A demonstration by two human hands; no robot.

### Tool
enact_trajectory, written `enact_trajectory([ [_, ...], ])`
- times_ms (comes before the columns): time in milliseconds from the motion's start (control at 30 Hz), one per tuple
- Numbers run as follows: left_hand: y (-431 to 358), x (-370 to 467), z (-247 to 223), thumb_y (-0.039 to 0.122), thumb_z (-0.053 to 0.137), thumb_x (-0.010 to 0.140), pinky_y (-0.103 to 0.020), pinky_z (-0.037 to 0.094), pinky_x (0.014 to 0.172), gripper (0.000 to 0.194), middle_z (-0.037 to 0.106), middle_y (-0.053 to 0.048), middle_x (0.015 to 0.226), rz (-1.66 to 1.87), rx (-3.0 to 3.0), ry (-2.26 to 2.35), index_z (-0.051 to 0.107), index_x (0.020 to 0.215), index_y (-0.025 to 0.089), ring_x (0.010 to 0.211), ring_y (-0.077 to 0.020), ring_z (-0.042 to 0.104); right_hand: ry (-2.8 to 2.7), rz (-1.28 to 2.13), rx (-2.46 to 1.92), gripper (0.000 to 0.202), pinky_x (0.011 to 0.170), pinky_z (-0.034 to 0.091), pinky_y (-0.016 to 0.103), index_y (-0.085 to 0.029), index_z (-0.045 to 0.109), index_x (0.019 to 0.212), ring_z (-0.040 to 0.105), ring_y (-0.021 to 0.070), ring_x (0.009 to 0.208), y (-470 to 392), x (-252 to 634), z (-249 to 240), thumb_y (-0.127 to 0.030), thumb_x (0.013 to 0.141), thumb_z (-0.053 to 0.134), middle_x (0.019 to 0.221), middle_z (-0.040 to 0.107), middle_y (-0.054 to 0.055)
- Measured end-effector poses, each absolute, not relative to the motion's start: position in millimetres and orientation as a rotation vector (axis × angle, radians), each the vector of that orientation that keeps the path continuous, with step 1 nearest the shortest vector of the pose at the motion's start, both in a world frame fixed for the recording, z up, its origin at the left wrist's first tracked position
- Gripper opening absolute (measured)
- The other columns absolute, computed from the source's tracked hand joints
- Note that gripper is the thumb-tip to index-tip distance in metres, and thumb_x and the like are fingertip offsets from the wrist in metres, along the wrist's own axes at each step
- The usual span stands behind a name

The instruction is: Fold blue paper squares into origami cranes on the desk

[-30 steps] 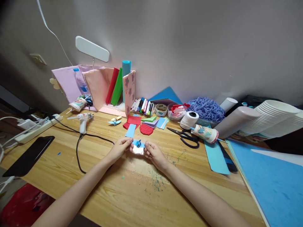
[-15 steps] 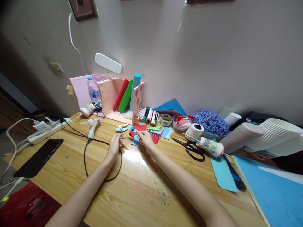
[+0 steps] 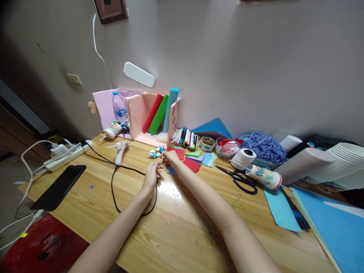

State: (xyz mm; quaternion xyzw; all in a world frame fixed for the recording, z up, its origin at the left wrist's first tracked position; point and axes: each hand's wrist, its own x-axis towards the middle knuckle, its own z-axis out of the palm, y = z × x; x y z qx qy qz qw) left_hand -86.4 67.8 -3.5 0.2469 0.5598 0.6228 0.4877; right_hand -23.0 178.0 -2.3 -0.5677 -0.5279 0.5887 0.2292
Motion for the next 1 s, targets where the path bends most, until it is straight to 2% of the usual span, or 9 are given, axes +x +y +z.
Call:
enact_trajectory([
  [100, 68, -86, -3, 0.029, 0.048, 0.076, -0.015, 0.028, 0.040, 0.017, 0.059, -0.002, 0.069, 1.499, 0.620, 1.373, 0.053, 0.080, 0.013, 0.045, -0.0054, 0.041, -1.605, 1.510, -1.550, 0.033, 0.082, 0.051, 0.039, -0.014, 0.054, 0.115, 0.059, 0.0193, 0.098, 178, -18, -4, -0.033, 0.089, 0.053, 0.115, 0.057, 0.009],
  [200, 69, -86, -6, 0.026, 0.043, 0.077, -0.015, 0.029, 0.041, 0.017, 0.059, -0.003, 0.070, 1.477, 0.674, 1.405, 0.054, 0.081, 0.013, 0.047, -0.0058, 0.041, -1.773, 1.281, -1.459, 0.032, 0.064, 0.049, 0.028, -0.009, 0.064, 0.083, 0.061, 0.0155, 0.070, 174, -4, -4, -0.034, 0.090, 0.047, 0.078, 0.065, 0.009],
  [267, 69, -87, -9, 0.022, 0.040, 0.077, -0.016, 0.031, 0.043, 0.018, 0.060, -0.004, 0.073, 1.449, 0.738, 1.442, 0.055, 0.083, 0.013, 0.049, -0.0069, 0.043, -1.857, 1.063, -1.366, 0.033, 0.059, 0.044, 0.025, -0.013, 0.063, 0.070, 0.057, 0.0138, 0.061, 170, 13, -4, -0.035, 0.089, 0.045, 0.062, 0.061, 0.004],
  [367, 65, -86, -9, 0.018, 0.040, 0.076, -0.021, 0.040, 0.050, 0.020, 0.062, -0.005, 0.079, 1.381, 0.901, 1.502, 0.059, 0.081, 0.015, 0.057, -0.0105, 0.050, -1.899, 0.709, -1.272, 0.024, 0.071, 0.044, 0.030, -0.017, 0.062, 0.078, 0.057, 0.0176, 0.074, 163, 50, -7, -0.028, 0.087, 0.043, 0.076, 0.063, 0.005],
  [433, 59, -84, -6, 0.017, 0.044, 0.075, -0.028, 0.046, 0.066, 0.020, 0.063, -0.006, 0.087, 1.330, 1.061, 1.519, 0.064, 0.078, 0.017, 0.073, -0.0158, 0.056, -1.939, 0.535, -1.215, 0.020, 0.083, 0.042, 0.035, -0.017, 0.063, 0.085, 0.056, 0.0215, 0.091, 160, 79, -10, -0.017, 0.083, 0.042, 0.094, 0.062, 0.009],
  [500, 53, -79, -3, 0.014, 0.050, 0.072, -0.035, 0.042, 0.090, 0.019, 0.064, -0.006, 0.094, 1.294, 1.220, 1.520, 0.068, 0.075, 0.020, 0.099, -0.0222, 0.052, -1.997, 0.405, -1.161, 0.024, 0.093, 0.039, 0.040, -0.018, 0.063, 0.087, 0.051, 0.0242, 0.106, 159, 107, -15, -0.009, 0.078, 0.043, 0.112, 0.058, 0.012],
  [567, 46, -72, -2, 0.015, 0.053, 0.074, -0.042, 0.033, 0.102, 0.021, 0.062, -0.008, 0.108, 1.195, 1.524, 1.559, 0.070, 0.084, 0.021, 0.113, -0.0263, 0.045, -2.049, 0.304, -1.132, 0.027, 0.096, 0.037, 0.044, -0.018, 0.064, 0.090, 0.048, 0.0258, 0.111, 159, 132, -20, -0.007, 0.077, 0.043, 0.122, 0.053, 0.013],
  [733, 41, -60, -13, 0.020, 0.044, 0.085, -0.043, 0.036, 0.100, 0.027, 0.061, -0.011, 0.114, 0.917, 1.957, 1.568, 0.067, 0.097, 0.017, 0.115, -0.0272, 0.044, -2.174, 0.163, -1.060, 0.021, 0.097, 0.038, 0.047, -0.017, 0.064, 0.090, 0.049, 0.0261, 0.113, 156, 171, -28, -0.011, 0.082, 0.045, 0.121, 0.056, 0.014],
  [1000, 50, -67, -21, 0.018, 0.042, 0.084, -0.043, 0.040, 0.094, 0.023, 0.064, -0.009, 0.103, 0.956, 1.950, 1.698, 0.063, 0.094, 0.018, 0.104, -0.0256, 0.050, -2.240, 0.078, -0.953, 0.027, 0.094, 0.044, 0.045, -0.017, 0.064, 0.098, 0.054, 0.0239, 0.109, 150, 182, -35, -0.009, 0.082, 0.044, 0.116, 0.062, 0.013],
])
